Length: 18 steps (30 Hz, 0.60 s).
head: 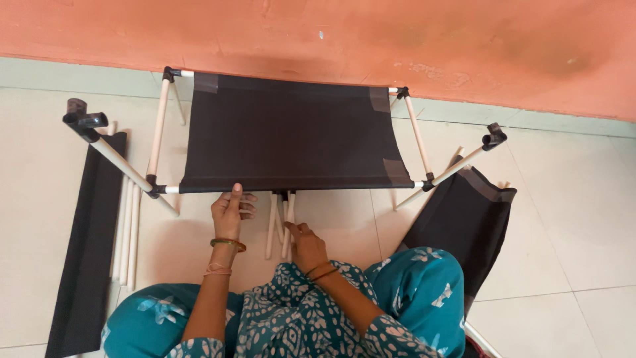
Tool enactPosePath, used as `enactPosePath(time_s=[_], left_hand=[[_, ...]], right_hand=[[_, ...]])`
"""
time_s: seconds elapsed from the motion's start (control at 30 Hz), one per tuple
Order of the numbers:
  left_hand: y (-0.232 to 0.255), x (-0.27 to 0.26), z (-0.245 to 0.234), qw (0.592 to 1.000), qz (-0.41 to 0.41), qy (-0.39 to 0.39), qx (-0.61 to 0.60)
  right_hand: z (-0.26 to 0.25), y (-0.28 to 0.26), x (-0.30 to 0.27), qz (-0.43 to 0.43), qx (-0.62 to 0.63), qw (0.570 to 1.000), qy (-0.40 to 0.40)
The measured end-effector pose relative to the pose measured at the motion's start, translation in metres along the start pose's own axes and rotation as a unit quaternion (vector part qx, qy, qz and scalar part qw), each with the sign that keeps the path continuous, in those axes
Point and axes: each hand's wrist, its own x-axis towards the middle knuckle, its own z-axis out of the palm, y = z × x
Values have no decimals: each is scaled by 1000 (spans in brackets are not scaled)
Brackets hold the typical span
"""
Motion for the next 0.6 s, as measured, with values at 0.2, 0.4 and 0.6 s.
enactPosePath(time_s=[0.2,0.4,0.6], left_hand=[[-2,1,0,1000,1,-1,-4],[0,-1,1,1000,-5,-4,3],[2,-4,2,1000,-3,-1,4]], right_hand=[[16,10,4,-19,-56,998,4],[14,13,6,-32,-35,999,-4],[11,14,12,-52,-29,998,-7]])
